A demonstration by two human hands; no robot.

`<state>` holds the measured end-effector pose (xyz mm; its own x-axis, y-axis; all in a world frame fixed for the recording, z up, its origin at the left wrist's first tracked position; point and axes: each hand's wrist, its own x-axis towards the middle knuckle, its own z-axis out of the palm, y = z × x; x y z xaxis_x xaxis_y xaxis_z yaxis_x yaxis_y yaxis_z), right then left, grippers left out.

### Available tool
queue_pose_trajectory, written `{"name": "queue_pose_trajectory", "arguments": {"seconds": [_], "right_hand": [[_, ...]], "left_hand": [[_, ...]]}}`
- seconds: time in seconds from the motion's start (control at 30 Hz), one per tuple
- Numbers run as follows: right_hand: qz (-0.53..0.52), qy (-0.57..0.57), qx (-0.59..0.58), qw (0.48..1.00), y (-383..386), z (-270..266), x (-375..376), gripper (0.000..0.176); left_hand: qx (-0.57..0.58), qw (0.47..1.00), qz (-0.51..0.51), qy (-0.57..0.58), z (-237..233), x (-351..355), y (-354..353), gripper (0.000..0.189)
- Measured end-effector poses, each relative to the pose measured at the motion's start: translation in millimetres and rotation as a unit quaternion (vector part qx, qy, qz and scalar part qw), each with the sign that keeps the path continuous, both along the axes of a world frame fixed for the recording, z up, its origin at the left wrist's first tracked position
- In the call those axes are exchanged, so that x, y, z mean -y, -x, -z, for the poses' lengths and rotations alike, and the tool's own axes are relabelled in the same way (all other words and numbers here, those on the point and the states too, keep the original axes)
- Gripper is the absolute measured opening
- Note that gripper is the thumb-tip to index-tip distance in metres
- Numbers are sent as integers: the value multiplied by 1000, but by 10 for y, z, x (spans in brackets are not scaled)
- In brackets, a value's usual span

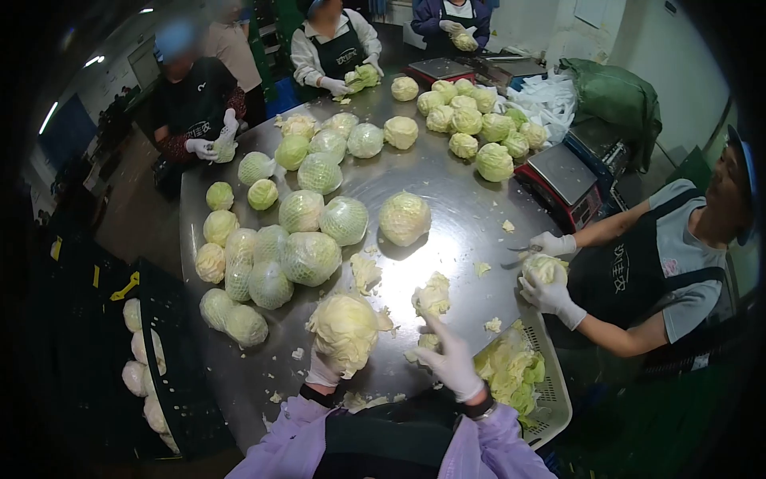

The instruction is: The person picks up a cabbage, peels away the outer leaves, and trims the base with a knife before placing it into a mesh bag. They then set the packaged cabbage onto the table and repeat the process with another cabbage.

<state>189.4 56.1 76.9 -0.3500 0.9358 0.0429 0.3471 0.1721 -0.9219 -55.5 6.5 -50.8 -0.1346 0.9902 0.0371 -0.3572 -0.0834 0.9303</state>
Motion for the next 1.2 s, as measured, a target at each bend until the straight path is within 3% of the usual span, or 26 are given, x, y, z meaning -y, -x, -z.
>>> {"name": "queue_pose_trajectory", "arguments": {"seconds": [0.07,0.13,0.17,0.2,0.27,0.33,0.4,0.43,0.47,0.53,0.57,0.6,0.63,0.67,0.73,0.8,0.87,0.9,0.97,1.0,1.03,1.07,1.1,1.13,1.17,1.2], "right_hand": [[-28,20,-46,998,347,-9,-47,50],[-15,31,-50,998,494,80,-108,41],[-6,47,-51,998,536,139,-145,33],[-8,45,-51,998,520,222,-193,33],[31,165,-107,980,448,291,-268,21],[46,158,-118,979,413,206,-257,18],[28,65,-116,991,388,155,-201,22],[15,45,-99,994,447,-11,-128,26],[17,46,-99,994,506,-9,-100,26],[-29,-144,-51,988,579,2,-60,20],[-28,-143,-52,988,569,11,-65,20],[-3,-66,-86,994,545,21,-90,18],[22,13,-120,992,520,35,-112,17],[46,91,-153,983,492,48,-139,16],[86,120,-192,970,392,95,-223,14],[76,40,-90,992,287,107,-299,25],[-10,92,-132,987,336,-136,-152,46],[-49,20,-93,994,387,-143,-96,46],[-85,-52,-54,994,429,-164,-30,46],[-83,-46,-43,995,430,-181,-14,46],[-83,-40,-31,995,429,-187,-8,45],[-83,-40,-32,995,422,-172,-7,45],[-83,-68,-12,994,409,-145,-10,45],[-83,-97,8,992,394,-126,-7,45],[-83,-98,7,992,376,-120,6,45],[-94,-63,-18,993,357,-115,20,45]], "left_hand": [[20,1000,-14,16,-252,-3,-117,62],[-324,943,16,-75,-641,37,-177,49],[-218,974,20,-61,-785,8,-247,50],[-218,974,17,-62,-670,-1,-231,50],[-151,988,37,11,-395,-17,-213,59],[-173,985,16,-15,-408,15,-186,64],[-196,980,-5,-41,-476,51,-182,70],[164,985,43,-9,-496,82,-182,70],[502,860,86,26,-500,102,-185,70],[518,851,88,11,-455,122,-222,66],[534,841,87,-8,-428,126,-230,63],[533,842,86,-8,-377,111,-202,63],[151,986,65,-29,-329,103,-152,61],[-256,965,35,-45,-294,110,-119,59],[-226,973,40,-22,-267,145,-167,58],[-192,980,43,-4,-311,127,-199,57],[-143,988,64,-14,-447,112,-190,61],[-143,987,66,-12,-447,117,-159,61],[-370,926,40,-69,-431,115,-99,78],[-370,925,41,-69,-444,131,-107,78],[30,998,62,11,-474,157,-119,86],[426,898,71,89,-504,185,-125,94],[425,898,70,89,-529,206,-106,94],[340,936,57,68,-553,221,-76,98],[252,966,43,46,-583,225,-59,103],[251,966,43,44,-631,206,-57,103]]}}
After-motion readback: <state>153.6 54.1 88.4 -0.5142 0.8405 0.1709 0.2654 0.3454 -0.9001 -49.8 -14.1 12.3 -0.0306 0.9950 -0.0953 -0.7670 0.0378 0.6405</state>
